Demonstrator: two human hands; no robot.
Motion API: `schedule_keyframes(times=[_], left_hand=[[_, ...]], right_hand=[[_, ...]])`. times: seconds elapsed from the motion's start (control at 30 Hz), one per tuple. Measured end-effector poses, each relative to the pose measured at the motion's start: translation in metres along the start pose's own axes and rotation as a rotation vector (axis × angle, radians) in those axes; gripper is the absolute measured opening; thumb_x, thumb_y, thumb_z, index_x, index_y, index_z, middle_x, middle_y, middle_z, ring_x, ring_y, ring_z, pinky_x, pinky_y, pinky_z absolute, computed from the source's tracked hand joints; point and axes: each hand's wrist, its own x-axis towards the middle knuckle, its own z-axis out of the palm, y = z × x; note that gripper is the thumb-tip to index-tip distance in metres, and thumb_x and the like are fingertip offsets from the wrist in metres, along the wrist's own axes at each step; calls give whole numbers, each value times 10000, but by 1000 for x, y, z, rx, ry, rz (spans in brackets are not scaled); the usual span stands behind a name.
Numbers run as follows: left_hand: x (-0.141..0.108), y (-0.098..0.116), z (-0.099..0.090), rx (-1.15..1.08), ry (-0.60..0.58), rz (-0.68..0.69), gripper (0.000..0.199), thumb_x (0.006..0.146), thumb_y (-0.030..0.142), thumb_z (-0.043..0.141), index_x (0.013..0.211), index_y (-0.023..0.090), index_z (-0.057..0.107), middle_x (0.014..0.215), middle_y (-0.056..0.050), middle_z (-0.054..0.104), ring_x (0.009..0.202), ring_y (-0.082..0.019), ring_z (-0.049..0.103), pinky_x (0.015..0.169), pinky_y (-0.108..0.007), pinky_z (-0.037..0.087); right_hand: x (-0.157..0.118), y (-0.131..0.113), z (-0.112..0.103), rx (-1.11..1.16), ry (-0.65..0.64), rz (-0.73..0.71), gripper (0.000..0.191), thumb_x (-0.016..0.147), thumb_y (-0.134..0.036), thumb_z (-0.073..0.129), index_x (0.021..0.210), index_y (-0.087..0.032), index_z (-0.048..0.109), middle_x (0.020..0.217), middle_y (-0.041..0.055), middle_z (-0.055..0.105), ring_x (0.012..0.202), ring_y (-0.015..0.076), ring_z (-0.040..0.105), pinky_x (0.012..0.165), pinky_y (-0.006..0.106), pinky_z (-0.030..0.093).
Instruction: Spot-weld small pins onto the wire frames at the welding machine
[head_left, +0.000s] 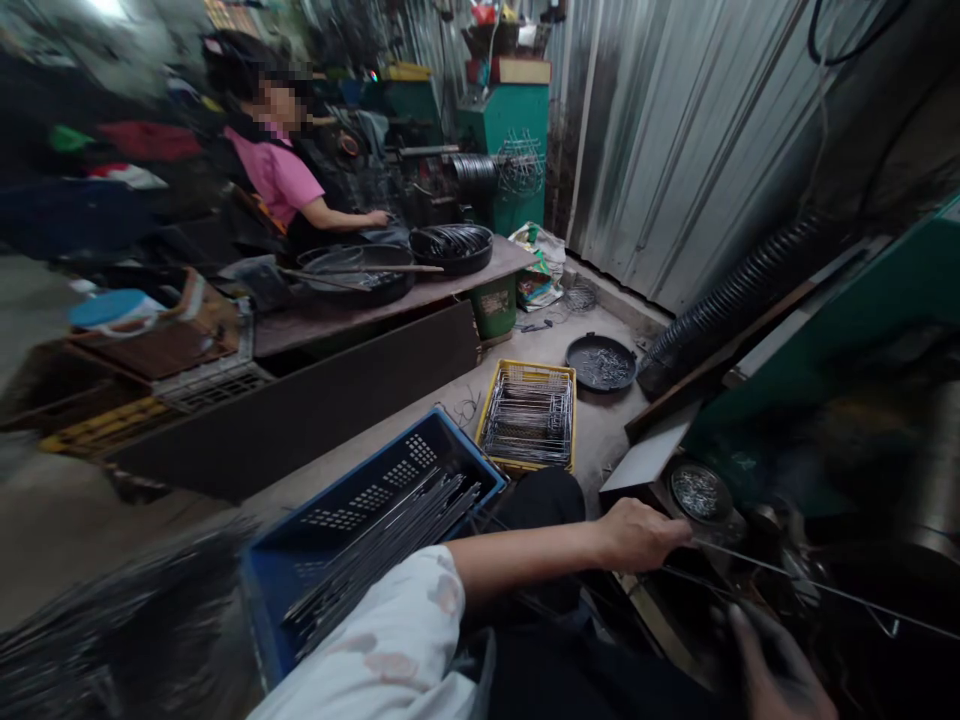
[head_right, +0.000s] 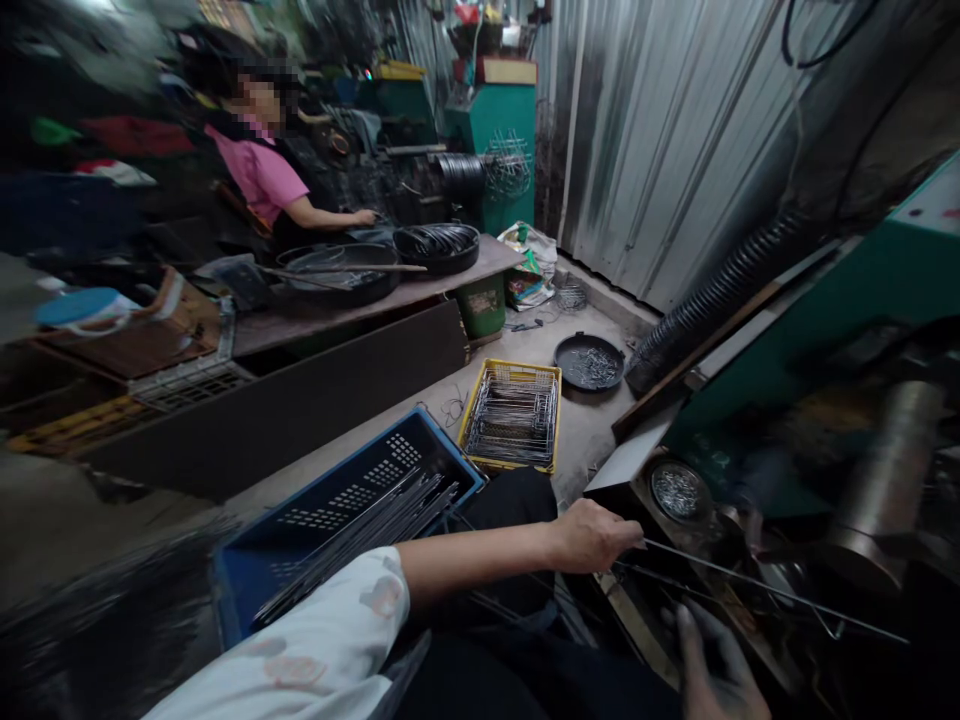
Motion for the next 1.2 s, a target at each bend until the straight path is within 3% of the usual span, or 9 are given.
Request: schedule_keyframes(times=[0.07, 0.2, 0.33, 0.5, 0.67, 0.83, 1.2], left_hand=[[1, 1, 4, 1, -5, 4, 208, 992, 317, 454, 1110, 211, 588, 894, -22, 745, 804, -219, 720, 470, -278, 393], [2, 3, 12, -4, -7, 15, 177, 966, 273, 473, 1086, 212, 587, 886, -20, 741, 791, -219, 720, 443, -282, 350], [3, 5, 18, -21, 17, 19, 135, 934, 247, 515, 1035, 196, 590, 867, -27, 738, 771, -209, 712, 459, -264, 374], [5, 5, 24, 2, 118, 16, 161, 968, 283, 481, 1014, 191, 606, 821, -16, 730, 739, -197, 703, 466, -257, 393], [4, 5, 27, 5, 194, 58, 108, 930, 250, 534, 970, 207, 626, 761, 21, 716, 697, -176, 690, 488, -244, 427], [2, 3, 30, -89, 261, 81, 199, 957, 136, 415, 895, 165, 601, 747, -46, 694, 693, -181, 679, 587, -250, 474], [10, 2, 45, -100, 453, 173, 295, 1022, 214, 332, 895, 173, 596, 690, -50, 671, 606, -178, 645, 552, -255, 447]], right_hand=[[4, -1, 22, 36, -4, -8, 494, 537, -574, 861, 888, -248, 741, 922, 69, 727, 1045, 351, 653, 846, 456, 575], [-2, -14, 46, 383, -81, 69, 475, 572, -492, 873, 945, -241, 721, 952, 71, 749, 892, 272, 722, 673, 334, 624], [-6, -18, 48, 545, -149, 100, 404, 568, -426, 908, 839, -205, 706, 897, 70, 755, 810, 230, 736, 674, 302, 635], [-1, -1, 48, 550, -108, 126, 496, 522, -462, 924, 841, -165, 688, 817, 72, 752, 681, 234, 726, 583, 326, 629], [0, -10, 56, 626, -121, 71, 478, 568, -491, 902, 839, -161, 686, 847, 84, 751, 757, 235, 733, 648, 323, 623], [-2, -25, 61, 728, -165, 24, 400, 581, -390, 912, 797, -162, 664, 766, 34, 721, 757, 205, 728, 684, 290, 594], [11, -15, 58, 888, -97, -9, 383, 689, -437, 861, 806, -190, 593, 805, 36, 726, 879, 219, 733, 702, 277, 589]])
